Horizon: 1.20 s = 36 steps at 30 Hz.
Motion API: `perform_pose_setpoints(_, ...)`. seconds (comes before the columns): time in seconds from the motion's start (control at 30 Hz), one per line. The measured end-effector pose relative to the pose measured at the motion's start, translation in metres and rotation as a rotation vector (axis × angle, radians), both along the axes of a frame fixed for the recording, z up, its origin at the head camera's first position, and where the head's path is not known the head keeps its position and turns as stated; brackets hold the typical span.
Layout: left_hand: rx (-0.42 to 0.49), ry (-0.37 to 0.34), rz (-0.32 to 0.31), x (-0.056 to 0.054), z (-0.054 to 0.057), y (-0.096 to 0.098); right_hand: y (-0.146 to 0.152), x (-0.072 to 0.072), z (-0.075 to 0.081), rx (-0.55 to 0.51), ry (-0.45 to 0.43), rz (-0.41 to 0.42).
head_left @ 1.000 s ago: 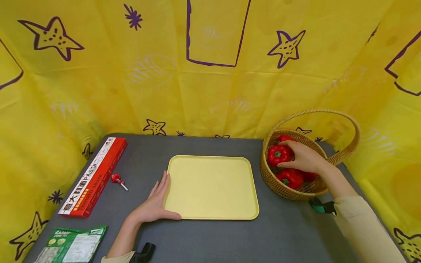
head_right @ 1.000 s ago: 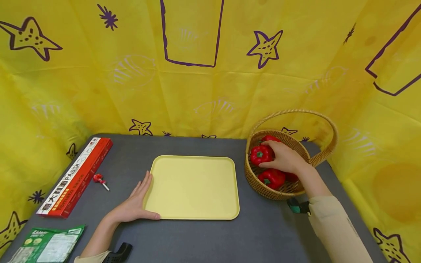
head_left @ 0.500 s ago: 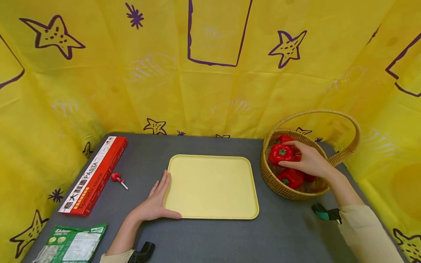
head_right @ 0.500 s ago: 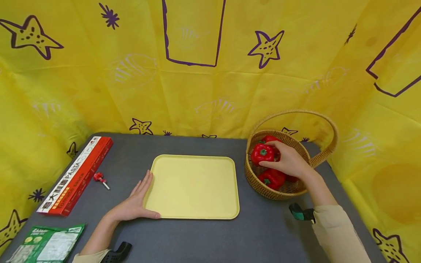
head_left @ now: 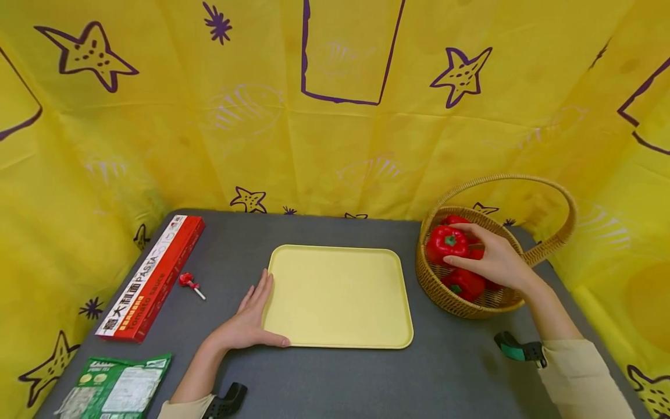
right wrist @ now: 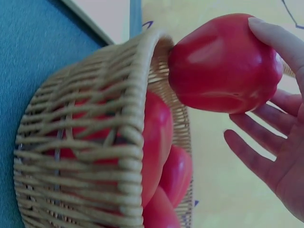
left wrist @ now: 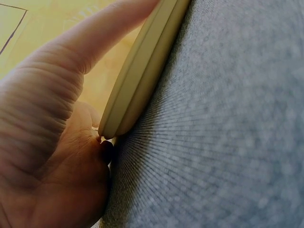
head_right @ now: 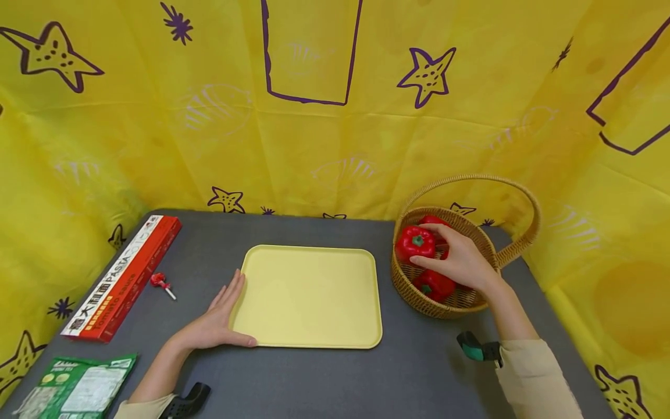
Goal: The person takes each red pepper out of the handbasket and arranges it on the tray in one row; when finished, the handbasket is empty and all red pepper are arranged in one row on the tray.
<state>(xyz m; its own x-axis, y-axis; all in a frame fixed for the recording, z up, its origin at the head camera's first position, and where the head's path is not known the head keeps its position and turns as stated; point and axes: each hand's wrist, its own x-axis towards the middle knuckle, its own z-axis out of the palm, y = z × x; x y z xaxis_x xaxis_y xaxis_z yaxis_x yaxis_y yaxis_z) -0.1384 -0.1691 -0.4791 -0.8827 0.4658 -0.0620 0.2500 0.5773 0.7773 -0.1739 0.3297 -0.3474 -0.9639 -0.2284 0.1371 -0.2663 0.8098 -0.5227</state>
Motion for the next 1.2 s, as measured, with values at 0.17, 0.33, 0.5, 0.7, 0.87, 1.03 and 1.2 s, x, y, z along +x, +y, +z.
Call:
perform_pose_setpoints(0.17, 0.002, -0.002, -0.005, -0.001, -0.001, 0.000, -0.006, 0.002, 0.001, -0.025, 0.015, 0.003)
perform_pose_setpoints(0.33, 0.005, -0.005, -0.006, -0.002, 0.000, 0.000, -0.016, 0.004, 0.001, -0.039, 0.016, 0.008)
perform_pose_setpoints(0.5, 0.011, -0.019, -0.003, -0.003, 0.000, 0.001, -0.026, 0.003, -0.004, -0.081, -0.013, 0.023)
perform_pose_setpoints(0.7, 0.007, -0.031, -0.002, -0.003, -0.001, 0.001, -0.038, 0.001, -0.014, -0.112, -0.024, 0.057)
perform_pose_setpoints(0.87, 0.005, -0.037, 0.006, -0.003, -0.001, 0.001, -0.049, -0.002, -0.021, -0.160, -0.051, 0.074)
perform_pose_setpoints(1.03, 0.004, -0.052, 0.016, -0.002, -0.001, 0.001, -0.062, -0.004, -0.029, -0.233, -0.096, 0.105)
perform_pose_setpoints(1.2, -0.001, -0.055, 0.025, -0.002, -0.001, -0.001, -0.073, -0.006, -0.039, -0.251, -0.106, 0.136)
